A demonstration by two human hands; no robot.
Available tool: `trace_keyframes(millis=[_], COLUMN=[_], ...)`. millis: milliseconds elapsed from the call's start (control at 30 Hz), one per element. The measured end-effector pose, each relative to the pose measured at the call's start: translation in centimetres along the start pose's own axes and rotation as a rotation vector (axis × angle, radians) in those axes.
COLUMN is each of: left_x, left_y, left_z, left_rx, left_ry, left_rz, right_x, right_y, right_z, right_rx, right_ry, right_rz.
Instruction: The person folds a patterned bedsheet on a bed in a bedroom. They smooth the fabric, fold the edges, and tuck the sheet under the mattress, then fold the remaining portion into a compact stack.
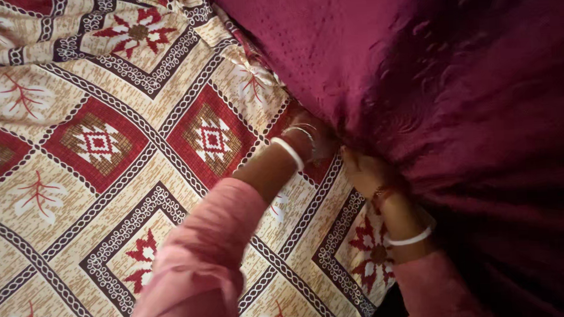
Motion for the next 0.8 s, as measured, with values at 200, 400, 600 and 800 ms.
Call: trace_keyframes(millis=[200,400,600,800], left_x=[2.3,1.5,0.9,5.6], left_y=[-2.0,-3.9,-6.2,-7.0], left_z=[-2.1,-2.4,-3.9,-5.5], left_rx=[-0.11,-0.139,-0.199,-0.042], left_ry=[-0.098,-0.091,-0.176,-0.051], left_rz=[0.14,-0.008,-0.219,-0.109], right_x=[-1.0,-6.1,-6.7,-6.0], right_y=[1.9,3.3,-2.6,-9.0], right_z=[0.0,-0.2,-2.5,-7.6], right_rx=[-0.053,-0.126,-0.285,-0.596], right_ry=[0.369,-0.177,-0.015,0.129], right_rz=[-0.593,-0.118,-0.255,-0.021])
Point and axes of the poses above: each hand's wrist, its own x-axis towards the middle knuckle, its own z-axis out of the back of the hand, y = z × x, the point moved 3 cm from there along x, towards the middle knuckle, and after that the axes turned 10 degrees about y, right-handed, at the moved point
